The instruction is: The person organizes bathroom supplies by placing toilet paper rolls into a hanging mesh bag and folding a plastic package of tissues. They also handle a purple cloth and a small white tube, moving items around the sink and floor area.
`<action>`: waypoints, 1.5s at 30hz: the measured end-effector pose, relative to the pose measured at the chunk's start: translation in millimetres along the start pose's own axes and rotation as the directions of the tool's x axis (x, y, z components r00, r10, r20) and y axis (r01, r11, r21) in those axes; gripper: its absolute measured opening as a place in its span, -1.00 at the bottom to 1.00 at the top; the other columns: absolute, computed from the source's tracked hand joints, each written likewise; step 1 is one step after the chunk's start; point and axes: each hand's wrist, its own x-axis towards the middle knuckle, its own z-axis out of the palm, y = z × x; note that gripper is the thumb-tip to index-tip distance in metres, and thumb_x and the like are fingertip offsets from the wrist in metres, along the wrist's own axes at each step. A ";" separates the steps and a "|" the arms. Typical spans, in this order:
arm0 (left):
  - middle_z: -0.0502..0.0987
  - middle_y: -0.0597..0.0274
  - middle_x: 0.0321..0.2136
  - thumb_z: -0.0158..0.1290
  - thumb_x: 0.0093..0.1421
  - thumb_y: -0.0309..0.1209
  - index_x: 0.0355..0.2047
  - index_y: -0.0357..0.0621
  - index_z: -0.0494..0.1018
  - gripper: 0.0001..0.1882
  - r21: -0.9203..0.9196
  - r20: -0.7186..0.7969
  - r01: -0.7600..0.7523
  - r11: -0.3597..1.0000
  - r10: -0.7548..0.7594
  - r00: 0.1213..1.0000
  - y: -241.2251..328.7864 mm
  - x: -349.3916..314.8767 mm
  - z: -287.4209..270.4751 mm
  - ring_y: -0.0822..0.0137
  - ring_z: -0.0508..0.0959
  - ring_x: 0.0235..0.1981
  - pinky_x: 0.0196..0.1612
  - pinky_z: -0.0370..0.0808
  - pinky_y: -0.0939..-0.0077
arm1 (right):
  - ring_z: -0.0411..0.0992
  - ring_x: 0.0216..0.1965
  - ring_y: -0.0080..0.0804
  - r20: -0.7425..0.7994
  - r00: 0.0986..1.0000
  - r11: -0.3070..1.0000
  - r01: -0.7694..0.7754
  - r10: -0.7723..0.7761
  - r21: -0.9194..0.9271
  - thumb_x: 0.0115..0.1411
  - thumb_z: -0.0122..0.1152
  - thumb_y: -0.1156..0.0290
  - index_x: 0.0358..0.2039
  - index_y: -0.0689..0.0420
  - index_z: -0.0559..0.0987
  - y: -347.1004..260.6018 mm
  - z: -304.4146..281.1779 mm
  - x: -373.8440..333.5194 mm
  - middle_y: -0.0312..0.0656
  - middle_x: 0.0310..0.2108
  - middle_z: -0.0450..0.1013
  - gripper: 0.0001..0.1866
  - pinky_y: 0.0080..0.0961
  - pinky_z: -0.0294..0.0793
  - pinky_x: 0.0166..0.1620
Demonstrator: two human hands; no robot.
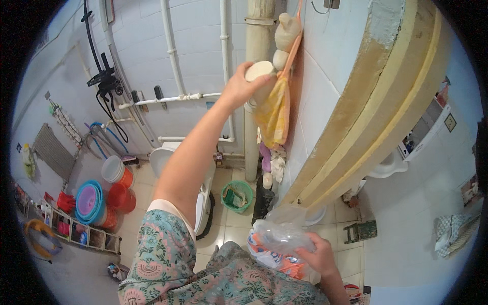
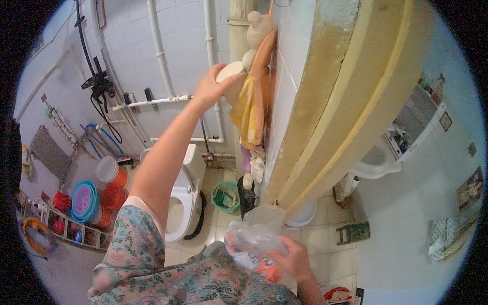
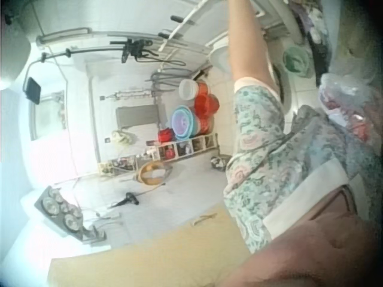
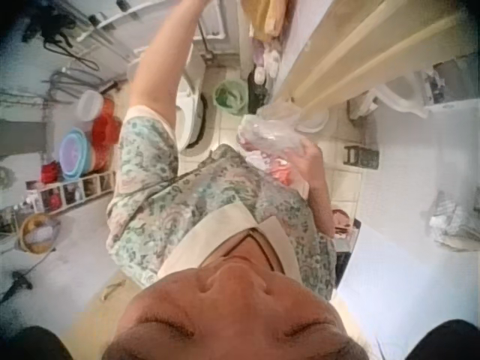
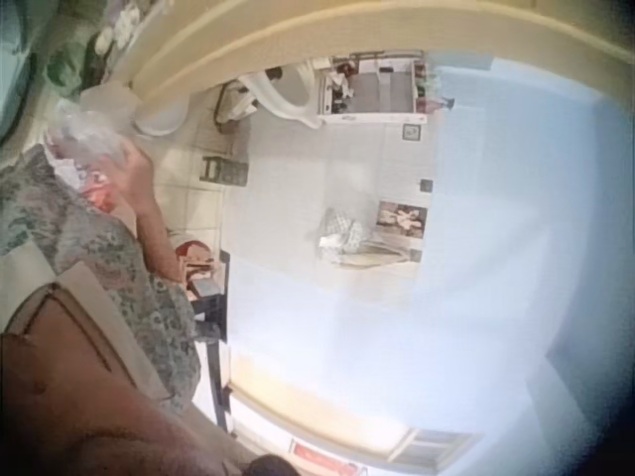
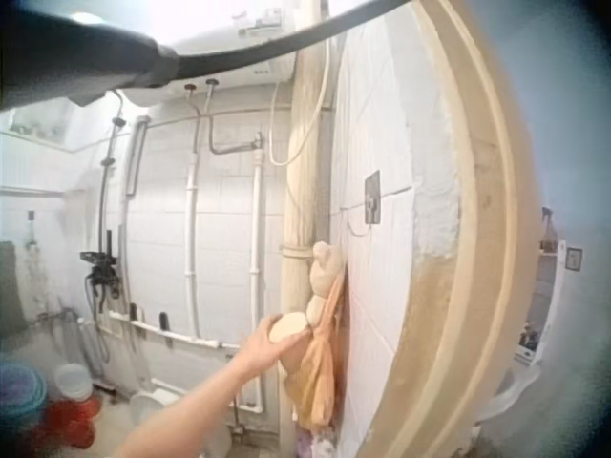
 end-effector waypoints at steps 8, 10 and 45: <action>0.32 -0.05 0.03 0.17 -0.08 -0.09 0.12 -0.20 0.15 -0.19 0.190 0.008 -0.277 0.942 0.280 0.960 11.3 -15.0 5.2 0.10 0.35 0.06 0.08 0.27 0.35 | 0.43 -0.19 -0.13 -0.096 0.992 0.913 0.041 -0.088 -0.406 -0.12 0.33 0.31 -0.13 0.11 0.46 -61.3 43.1 62.5 -0.10 0.05 0.24 -0.51 -0.31 0.45 -0.20; 0.32 -0.05 0.02 0.19 -0.11 -0.06 0.10 -0.22 0.16 -0.17 0.010 0.023 -0.246 0.969 0.245 0.969 1.6 -0.6 -8.4 0.08 0.34 0.06 0.07 0.29 0.31 | 0.43 -0.22 -0.13 -0.180 0.960 0.871 0.103 -0.213 -0.480 -0.13 0.34 0.36 -0.09 0.14 0.42 -77.0 58.2 83.7 -0.09 0.10 0.19 -0.47 -0.32 0.46 -0.25; 0.29 0.17 0.02 -0.20 0.18 0.17 0.11 -0.05 0.17 -0.33 -0.688 0.629 0.524 0.502 0.053 0.775 -72.8 61.3 -28.2 0.24 0.31 0.06 0.00 0.37 0.16 | 0.47 -0.37 -0.20 -0.254 0.909 0.570 -0.022 -0.332 -0.822 -0.08 0.17 0.51 -0.11 0.07 0.42 -183.7 75.3 233.6 -0.23 -0.07 0.32 -0.56 -0.29 0.46 -0.37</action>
